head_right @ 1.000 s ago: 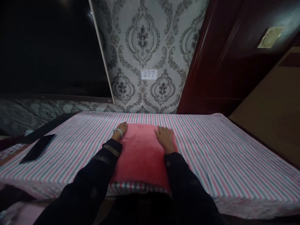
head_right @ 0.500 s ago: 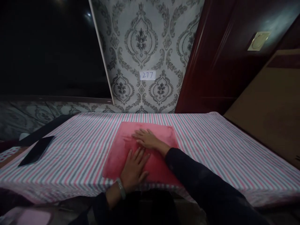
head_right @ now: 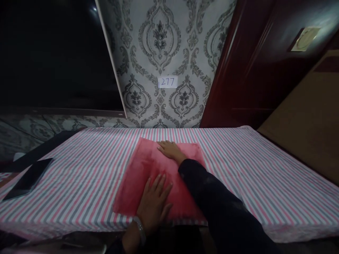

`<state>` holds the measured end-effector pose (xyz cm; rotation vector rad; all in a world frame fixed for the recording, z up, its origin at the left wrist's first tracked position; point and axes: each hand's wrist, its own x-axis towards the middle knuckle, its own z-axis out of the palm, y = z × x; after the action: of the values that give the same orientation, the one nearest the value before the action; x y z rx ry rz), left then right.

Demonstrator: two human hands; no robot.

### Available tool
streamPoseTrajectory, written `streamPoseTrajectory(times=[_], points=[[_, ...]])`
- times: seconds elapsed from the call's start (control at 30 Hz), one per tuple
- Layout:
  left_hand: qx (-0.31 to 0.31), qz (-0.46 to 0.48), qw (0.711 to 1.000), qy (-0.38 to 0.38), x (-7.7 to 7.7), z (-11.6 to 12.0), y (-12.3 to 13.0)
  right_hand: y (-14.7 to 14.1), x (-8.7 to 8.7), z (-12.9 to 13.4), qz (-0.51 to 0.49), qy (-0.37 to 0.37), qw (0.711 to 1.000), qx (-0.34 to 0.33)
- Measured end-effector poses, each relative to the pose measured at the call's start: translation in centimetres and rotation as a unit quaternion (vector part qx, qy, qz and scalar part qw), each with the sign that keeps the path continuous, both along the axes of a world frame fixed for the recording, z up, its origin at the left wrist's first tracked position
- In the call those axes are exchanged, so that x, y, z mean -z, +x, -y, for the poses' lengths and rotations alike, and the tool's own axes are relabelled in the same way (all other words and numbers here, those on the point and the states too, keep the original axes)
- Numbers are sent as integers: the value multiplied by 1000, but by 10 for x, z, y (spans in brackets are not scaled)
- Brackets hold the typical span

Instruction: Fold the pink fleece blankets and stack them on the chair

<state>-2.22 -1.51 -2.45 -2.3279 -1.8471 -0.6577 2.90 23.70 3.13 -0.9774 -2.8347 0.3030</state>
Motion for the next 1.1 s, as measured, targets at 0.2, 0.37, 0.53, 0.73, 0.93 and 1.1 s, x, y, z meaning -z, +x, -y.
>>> streamPoseTrajectory(times=[0.2,0.37,0.53,0.73,0.93,1.1], points=[[-6,-6,1000,8,-5,-2,0,2,-12,1,-13,-35,999,7],[-17,-34,999,24,-12,-1,-3,29,-25,5,-123,-43,991,-34],[0,-47,998,29,-33,0,16,103,-18,31,-87,-25,993,-79],[70,-54,996,10,-22,-14,71,153,-5,35,3,9,995,-97],[52,-86,995,28,5,-16,79,138,13,-5,0,45,998,-51],[53,-102,993,27,0,-13,74,126,21,-40,-23,-5,1000,15]])
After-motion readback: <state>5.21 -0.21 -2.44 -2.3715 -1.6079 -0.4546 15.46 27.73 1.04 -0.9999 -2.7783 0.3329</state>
